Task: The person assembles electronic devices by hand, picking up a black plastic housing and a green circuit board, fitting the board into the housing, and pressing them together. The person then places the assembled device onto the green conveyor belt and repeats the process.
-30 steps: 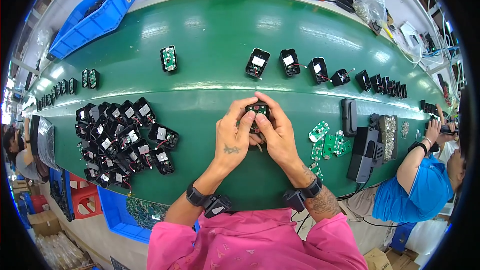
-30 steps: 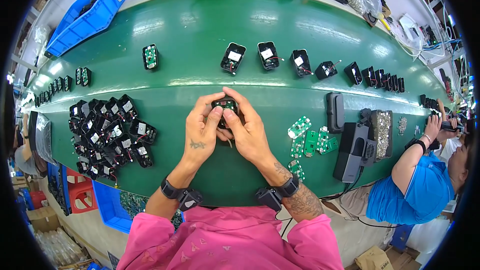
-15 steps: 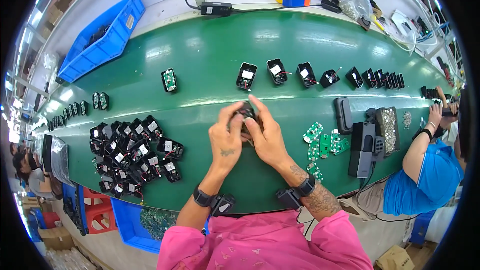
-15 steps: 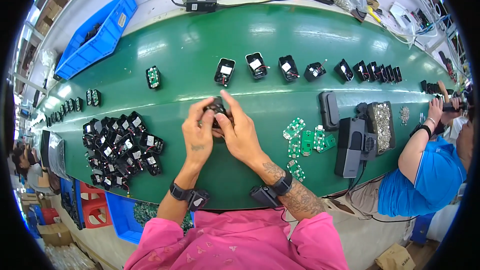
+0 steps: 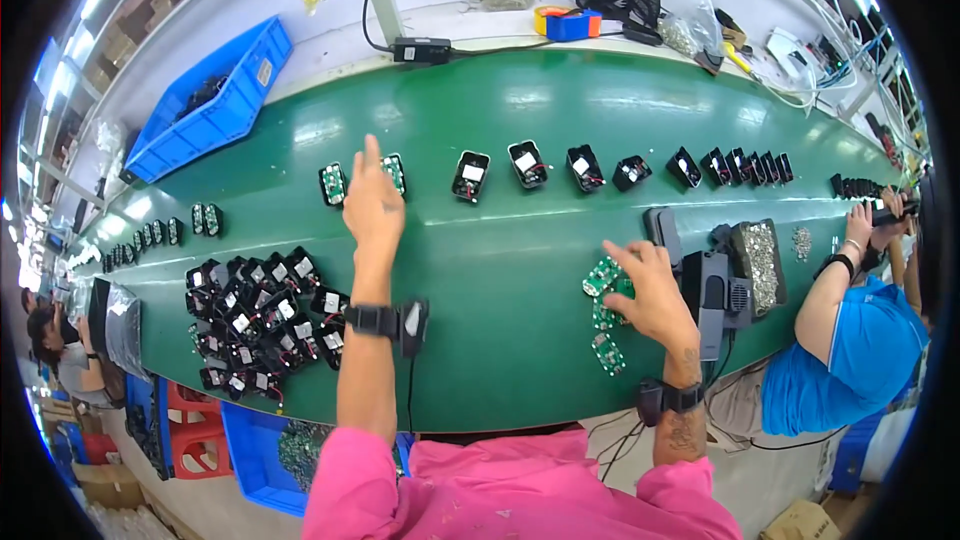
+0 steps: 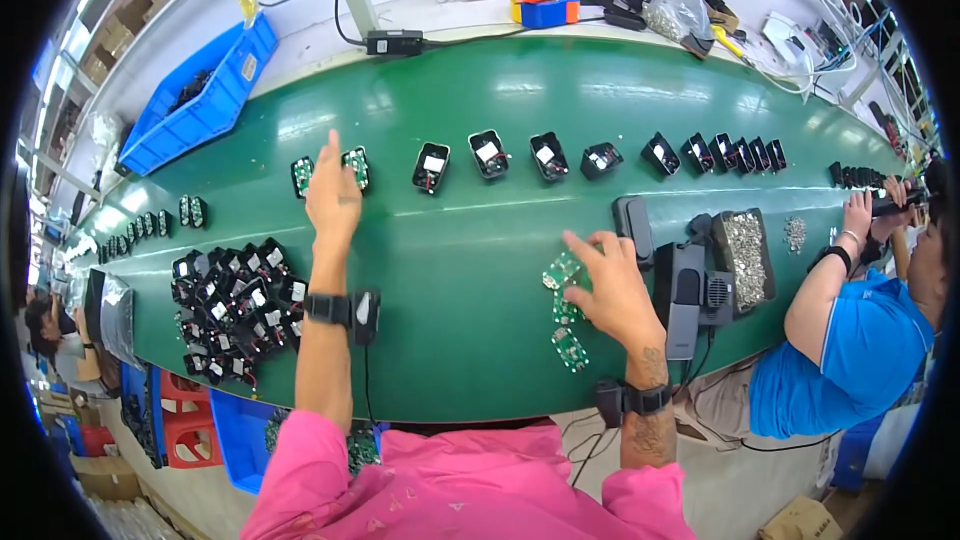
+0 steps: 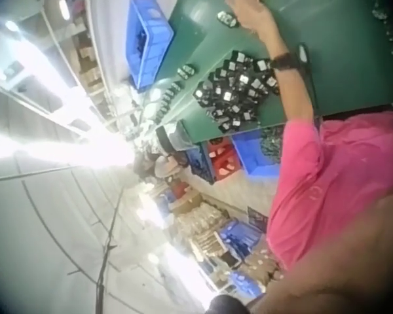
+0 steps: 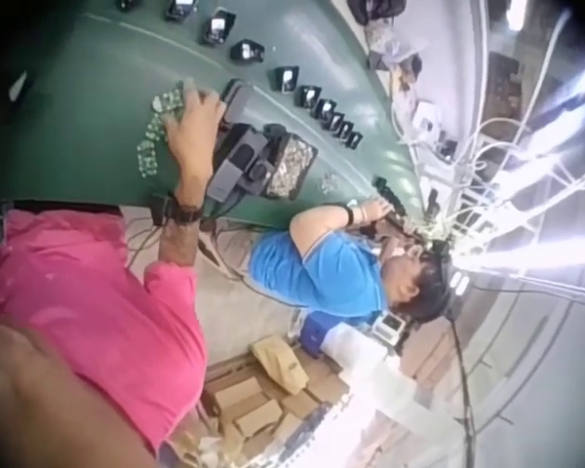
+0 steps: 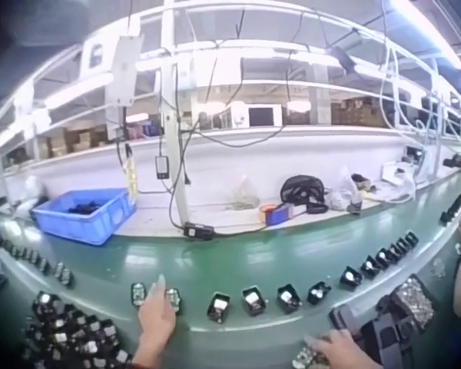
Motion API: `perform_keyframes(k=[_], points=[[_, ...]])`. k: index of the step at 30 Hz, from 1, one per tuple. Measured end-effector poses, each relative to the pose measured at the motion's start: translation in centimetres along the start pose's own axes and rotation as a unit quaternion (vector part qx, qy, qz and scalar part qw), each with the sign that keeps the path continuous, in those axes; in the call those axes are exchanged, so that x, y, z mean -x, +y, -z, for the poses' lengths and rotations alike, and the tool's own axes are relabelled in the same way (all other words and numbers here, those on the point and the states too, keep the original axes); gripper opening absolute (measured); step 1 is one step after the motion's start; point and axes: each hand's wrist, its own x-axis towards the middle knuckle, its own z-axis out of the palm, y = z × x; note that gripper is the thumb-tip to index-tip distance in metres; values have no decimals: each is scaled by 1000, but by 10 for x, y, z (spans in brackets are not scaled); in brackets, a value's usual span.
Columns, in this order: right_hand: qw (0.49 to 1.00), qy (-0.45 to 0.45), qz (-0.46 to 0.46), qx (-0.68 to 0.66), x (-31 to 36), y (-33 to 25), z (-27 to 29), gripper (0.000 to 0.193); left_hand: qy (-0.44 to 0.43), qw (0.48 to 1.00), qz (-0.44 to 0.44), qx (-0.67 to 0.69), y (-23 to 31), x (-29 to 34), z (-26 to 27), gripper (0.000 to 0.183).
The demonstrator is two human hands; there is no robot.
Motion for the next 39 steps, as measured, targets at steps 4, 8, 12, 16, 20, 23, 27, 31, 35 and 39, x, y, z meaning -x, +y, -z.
perform_keyframes(k=[4, 8, 12, 16, 20, 23, 27, 31, 35, 39], points=[[997, -62, 29, -21, 4, 9, -1, 54, -264, 964, -44, -13, 79, -8, 52, 84], [998, -31, 47, -11, -5, 4, -20, 34, -255, 914, -270, 162, 37, -16, -13, 92], [998, -3, 58, -13, -15, 3, -29, 26, -261, 912, -185, 258, 37, -1, -26, 75], [978, 39, -1, -205, -32, -11, -34, 18, -257, 859, -20, 441, 56, 35, 14, 73], [842, 15, -76, -534, -50, -64, -42, 20, -277, 840, -52, 463, 53, 71, 34, 47], [811, -32, -73, -579, -67, -90, -60, 21, -336, 754, 76, 559, 47, 90, 36, 29], [797, -49, -28, -602, -76, -97, -92, 28, -398, 678, 122, 606, 42, 86, 49, 26], [824, -21, -22, -566, -67, -94, -96, 29, -403, 660, 151, 616, 39, 88, 48, 24], [844, 2, -24, -536, -58, -91, -96, 27, -361, 772, 96, 515, 39, 90, 44, 23], [890, 29, 27, -454, -55, -96, -95, 23, -275, 840, 14, 467, 47, 94, 47, 21]])
